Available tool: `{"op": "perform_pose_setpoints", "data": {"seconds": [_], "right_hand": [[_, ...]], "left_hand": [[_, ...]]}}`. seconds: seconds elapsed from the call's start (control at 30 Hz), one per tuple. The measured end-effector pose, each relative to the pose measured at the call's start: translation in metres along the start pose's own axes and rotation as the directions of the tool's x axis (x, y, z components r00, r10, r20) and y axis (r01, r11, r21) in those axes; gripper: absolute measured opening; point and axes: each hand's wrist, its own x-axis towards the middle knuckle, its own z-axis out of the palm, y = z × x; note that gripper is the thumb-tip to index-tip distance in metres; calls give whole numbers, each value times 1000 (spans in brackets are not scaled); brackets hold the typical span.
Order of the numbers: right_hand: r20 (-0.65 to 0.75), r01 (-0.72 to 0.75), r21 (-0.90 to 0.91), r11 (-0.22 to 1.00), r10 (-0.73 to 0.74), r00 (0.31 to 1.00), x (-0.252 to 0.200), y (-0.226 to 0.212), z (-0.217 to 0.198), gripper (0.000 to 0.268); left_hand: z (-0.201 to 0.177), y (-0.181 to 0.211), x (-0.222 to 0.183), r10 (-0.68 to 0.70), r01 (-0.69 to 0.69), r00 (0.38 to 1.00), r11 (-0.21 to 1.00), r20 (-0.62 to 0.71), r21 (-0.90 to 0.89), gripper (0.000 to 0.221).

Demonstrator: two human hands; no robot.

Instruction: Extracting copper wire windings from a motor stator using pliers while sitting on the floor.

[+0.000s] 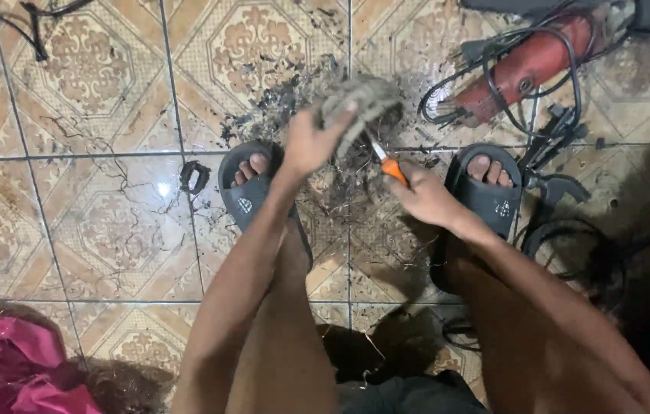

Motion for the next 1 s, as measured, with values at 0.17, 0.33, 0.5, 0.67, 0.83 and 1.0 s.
{"op": "perform_pose_setpoints", "data": {"seconds": [0.17,0.33,0.5,0.67,0.83,1.0], "right_hand": [[-98,183,-842,508,-476,874,7,11,10,41],[-91,213,-489,846,-292,952,12,-3,7,34],[-52,0,287,958,16,999,2,-4,7,18],[22,-39,697,716,33,999,-1,22,-3,18],[34,-120,738,665,140,990,9,13,-6,27],[91,-104,569,816,63,994,-3,28,-9,60]], "left_hand": [[18,-4,7,421,-426,903,858,82,287,72],[21,-3,20,344,-312,939,867,-13,389,87],[15,5,13,344,-285,933,887,-108,365,92],[22,-13,24,466,-409,884,803,-29,434,87],[19,-5,20,311,-262,948,874,-59,409,102],[14,-10,18,401,-349,914,858,-65,378,105]]}}
